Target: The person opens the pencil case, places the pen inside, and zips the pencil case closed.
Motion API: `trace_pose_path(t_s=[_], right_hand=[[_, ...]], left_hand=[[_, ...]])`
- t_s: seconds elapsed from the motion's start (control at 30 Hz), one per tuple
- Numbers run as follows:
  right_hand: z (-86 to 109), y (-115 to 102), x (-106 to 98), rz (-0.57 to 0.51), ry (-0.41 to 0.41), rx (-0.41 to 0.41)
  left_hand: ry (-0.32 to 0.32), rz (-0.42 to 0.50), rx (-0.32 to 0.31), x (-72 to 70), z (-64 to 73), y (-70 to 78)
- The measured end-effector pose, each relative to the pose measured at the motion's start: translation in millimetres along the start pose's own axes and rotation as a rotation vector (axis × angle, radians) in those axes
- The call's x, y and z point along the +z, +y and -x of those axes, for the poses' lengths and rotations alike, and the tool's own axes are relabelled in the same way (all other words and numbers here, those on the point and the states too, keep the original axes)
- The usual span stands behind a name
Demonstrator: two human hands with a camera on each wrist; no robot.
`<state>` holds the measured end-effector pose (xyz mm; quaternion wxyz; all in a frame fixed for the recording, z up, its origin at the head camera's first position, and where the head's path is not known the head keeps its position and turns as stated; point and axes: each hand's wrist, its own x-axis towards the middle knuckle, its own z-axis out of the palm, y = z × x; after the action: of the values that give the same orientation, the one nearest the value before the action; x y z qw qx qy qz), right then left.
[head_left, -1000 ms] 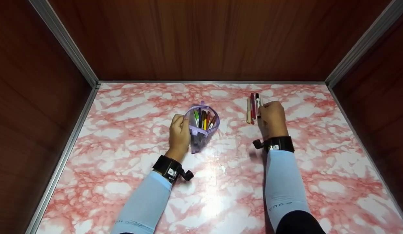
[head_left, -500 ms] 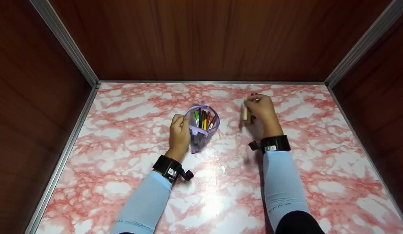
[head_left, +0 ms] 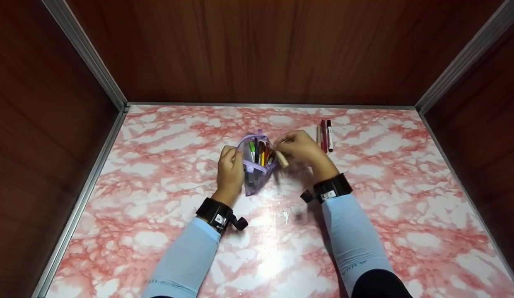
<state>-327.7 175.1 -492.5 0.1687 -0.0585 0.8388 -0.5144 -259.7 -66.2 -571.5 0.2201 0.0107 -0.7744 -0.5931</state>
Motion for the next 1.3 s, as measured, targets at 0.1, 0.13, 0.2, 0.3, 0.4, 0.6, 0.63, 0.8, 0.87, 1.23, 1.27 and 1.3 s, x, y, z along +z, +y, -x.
trace_pose_path(t_s=[0.1, 0.13, 0.2, 0.3, 0.4, 0.6, 0.63, 0.8, 0.87, 1.23, 1.27, 1.3], right_hand=[[0.3, -2.2, 8.0, 0.017, -0.034, -0.010], [0.5, -2.5, 9.8, 0.013, -0.041, -0.005], [0.8, -2.9, 13.4, -0.001, -0.032, 0.002], [-1.4, -1.4, 22.3, -0.064, 0.013, -0.001], [-6.4, 2.0, 36.8, -0.137, 0.076, -0.030], [-8.6, 3.7, 59.0, -0.165, 0.206, -0.096], [-8.1, 3.0, 61.0, -0.155, 0.215, -0.115], [-5.3, -1.6, 65.0, -0.010, 0.173, -0.226], [-4.6, -3.1, 65.0, 0.058, 0.133, -0.255], [-2.5, -8.0, 72.7, 0.264, 0.045, -0.373], [-2.7, -8.1, 73.8, 0.276, 0.047, -0.381], [-3.3, -7.9, 74.6, 0.283, 0.047, -0.389]], left_hand=[[-0.004, 0.006, -0.004, 0.8, 0.2, 0.4], [-0.004, 0.009, -0.004, 1.1, 0.2, 0.6], [-0.004, 0.012, 0.005, 1.5, 0.5, 1.0], [-0.015, 0.019, 0.030, 1.7, 1.1, 0.7], [-0.071, 0.063, 0.061, 2.0, 1.7, 0.0], [-0.188, 0.141, 0.073, 2.1, 2.2, -2.5], [-0.192, 0.143, 0.076, 2.1, 2.1, -2.8], [-0.173, 0.166, 0.087, 2.9, 1.0, -4.5], [-0.159, 0.185, 0.086, 2.9, 0.9, -4.7], [-0.154, 0.120, 0.107, 1.5, 0.1, -2.2], [-0.153, 0.113, 0.109, 1.2, 0.1, -1.9], [-0.152, 0.107, 0.108, 0.8, 0.1, -1.8]])
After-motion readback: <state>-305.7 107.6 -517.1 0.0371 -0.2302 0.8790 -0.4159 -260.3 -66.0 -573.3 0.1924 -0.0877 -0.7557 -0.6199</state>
